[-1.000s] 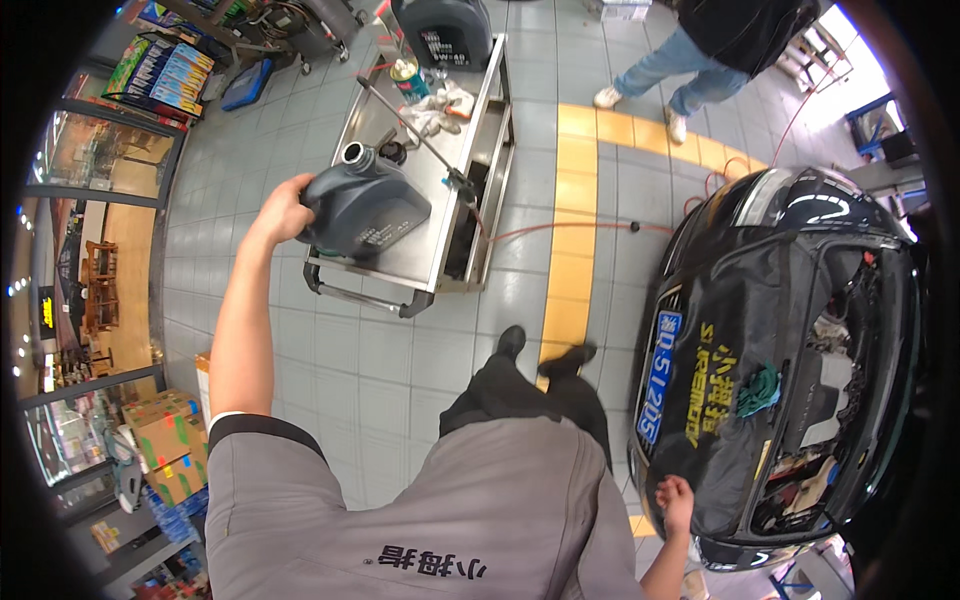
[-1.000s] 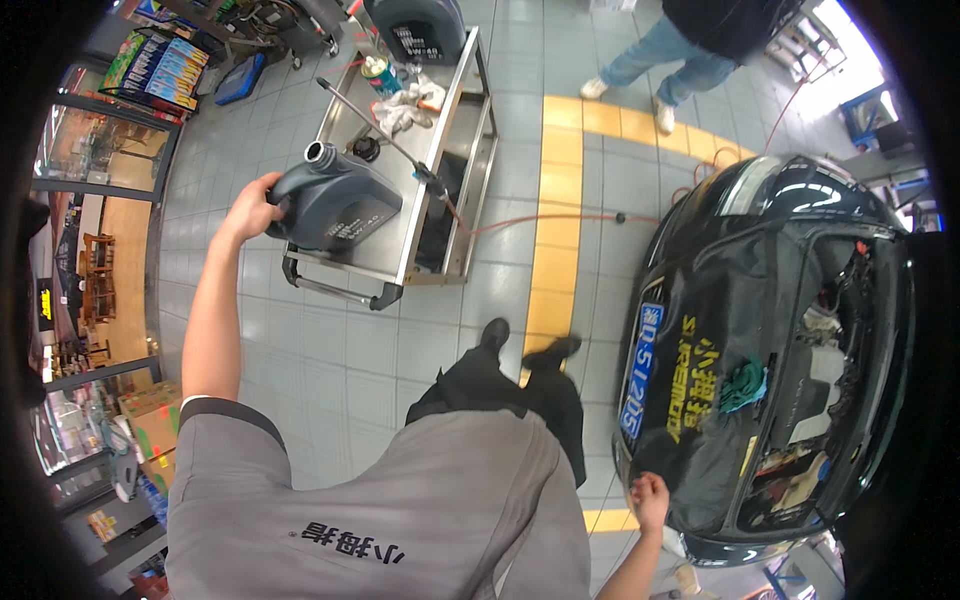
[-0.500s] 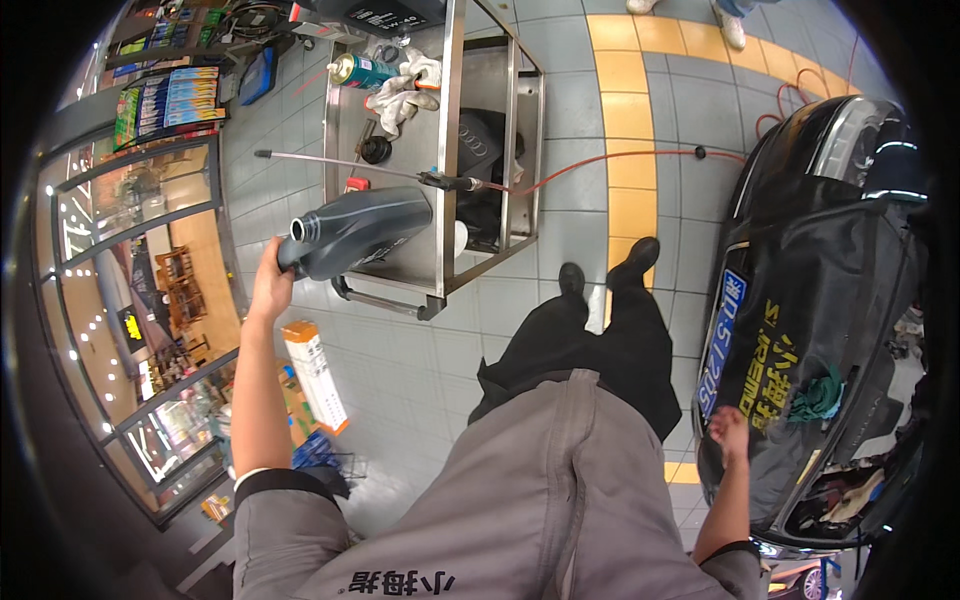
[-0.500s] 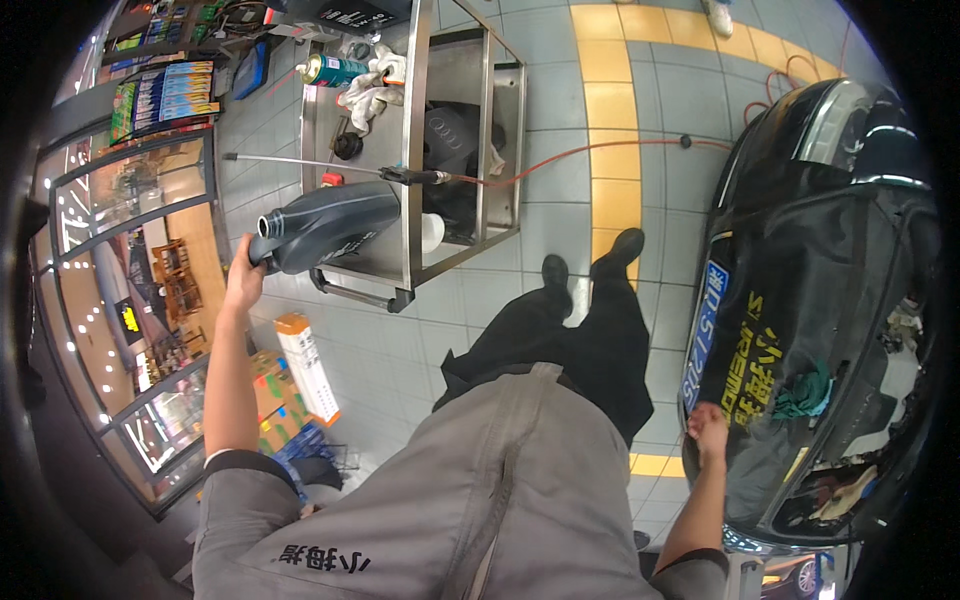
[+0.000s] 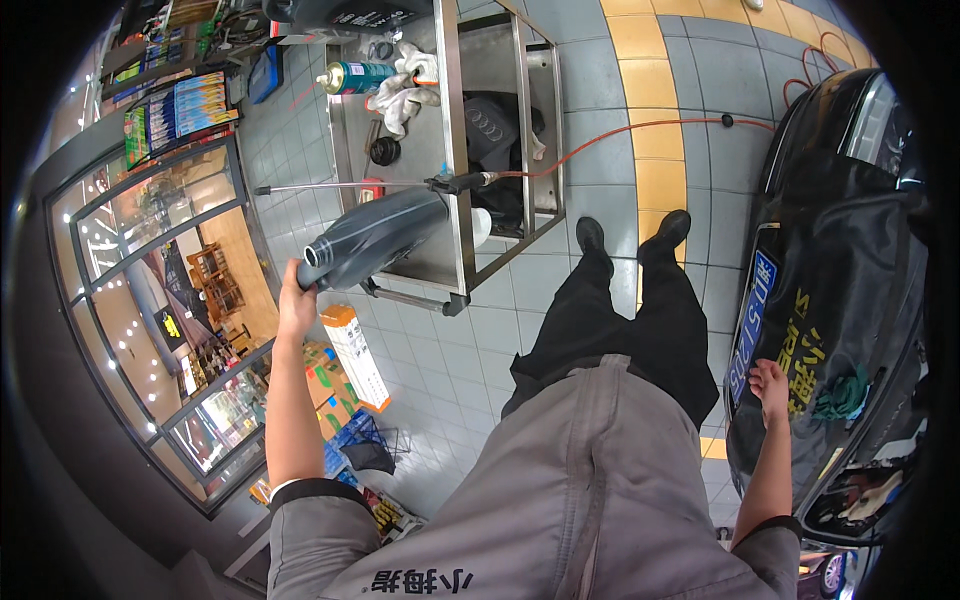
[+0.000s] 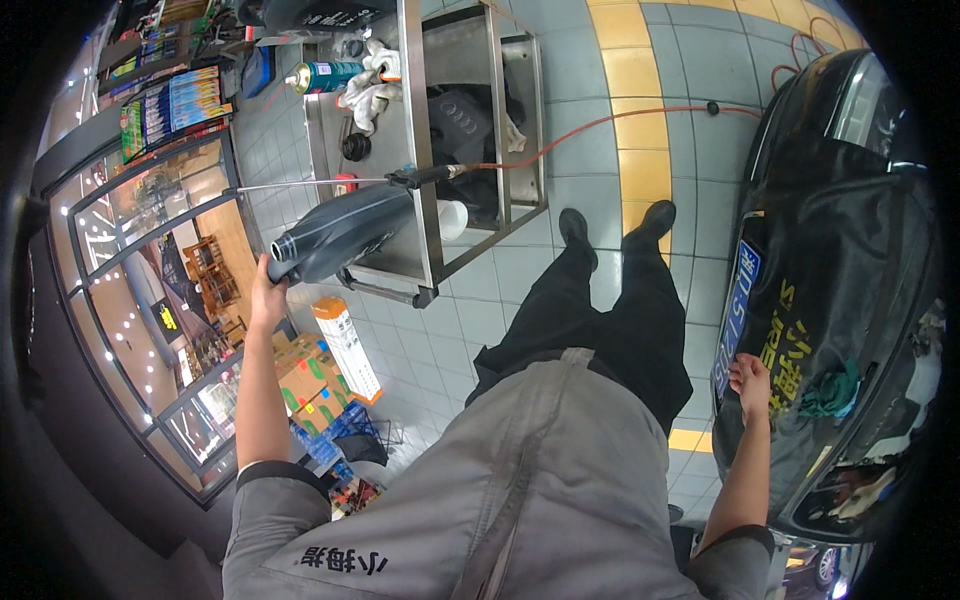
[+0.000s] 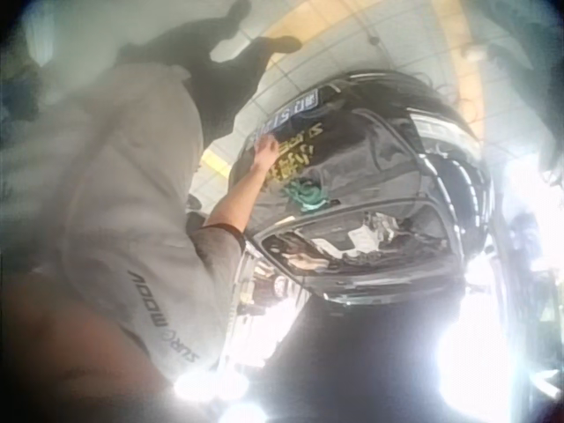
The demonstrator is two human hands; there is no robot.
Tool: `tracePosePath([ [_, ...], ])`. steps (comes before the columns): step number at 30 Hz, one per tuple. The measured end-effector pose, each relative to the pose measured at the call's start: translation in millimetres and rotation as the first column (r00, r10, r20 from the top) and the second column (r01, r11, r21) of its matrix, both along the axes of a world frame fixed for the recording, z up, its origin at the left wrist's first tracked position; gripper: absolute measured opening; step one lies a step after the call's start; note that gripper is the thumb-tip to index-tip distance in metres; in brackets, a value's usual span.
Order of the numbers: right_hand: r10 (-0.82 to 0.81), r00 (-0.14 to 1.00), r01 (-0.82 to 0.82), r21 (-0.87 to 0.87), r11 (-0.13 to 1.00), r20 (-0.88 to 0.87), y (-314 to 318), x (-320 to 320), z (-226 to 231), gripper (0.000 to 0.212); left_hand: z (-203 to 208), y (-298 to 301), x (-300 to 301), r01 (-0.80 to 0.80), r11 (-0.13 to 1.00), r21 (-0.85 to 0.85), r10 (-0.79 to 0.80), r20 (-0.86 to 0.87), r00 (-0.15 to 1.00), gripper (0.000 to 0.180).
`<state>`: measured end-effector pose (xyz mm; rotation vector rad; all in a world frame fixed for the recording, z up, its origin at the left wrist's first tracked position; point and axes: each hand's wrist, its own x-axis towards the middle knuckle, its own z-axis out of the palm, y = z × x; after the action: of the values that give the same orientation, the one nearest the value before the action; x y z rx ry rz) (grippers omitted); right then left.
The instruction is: The person pours engine oil from a grey container into the engine of a black car with the hood open. They repeatedly check the oil level using the dipstick, wipe it with a cloth, and add more oil in stages. The person closes the oil filler cap at the end.
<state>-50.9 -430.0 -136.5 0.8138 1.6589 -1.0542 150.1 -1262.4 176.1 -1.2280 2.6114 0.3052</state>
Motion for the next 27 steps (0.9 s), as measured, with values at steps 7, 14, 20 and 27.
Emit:
tracePosePath([
  [7, 0.003, 1.0, -0.003, 0.006, 1.0, -0.024, 10.2, 8.3, -3.5, 0.023, 0.0, -17.0, 12.1, -0.097, 0.984, 0.148, 0.099, -0.008, 0.995, 0.036],
  [14, 0.227, 0.868, -0.3, -0.102, 0.948, -0.441, -153.3, -9.2, 108.0, 0.033, 37.2, 37.0, -20.3, 0.0, 0.946, 0.324, 0.071, -0.207, 0.976, 0.029],
  [20, 0.085, 0.686, -0.595, -0.49, 0.637, -0.722, -312.4, 62.9, 288.8, 0.039, 118.7, 129.0, -2.6, 0.158, 0.615, 0.772, 0.364, -0.456, 0.812, 0.041],
  [27, -0.297, 0.755, -0.452, -0.792, 0.41, -0.585, -350.6, 148.1, 335.2, 0.055, 88.9, 305.6, 12.2, 0.493, 0.378, 0.784, 0.085, -0.559, 0.824, 0.048],
])
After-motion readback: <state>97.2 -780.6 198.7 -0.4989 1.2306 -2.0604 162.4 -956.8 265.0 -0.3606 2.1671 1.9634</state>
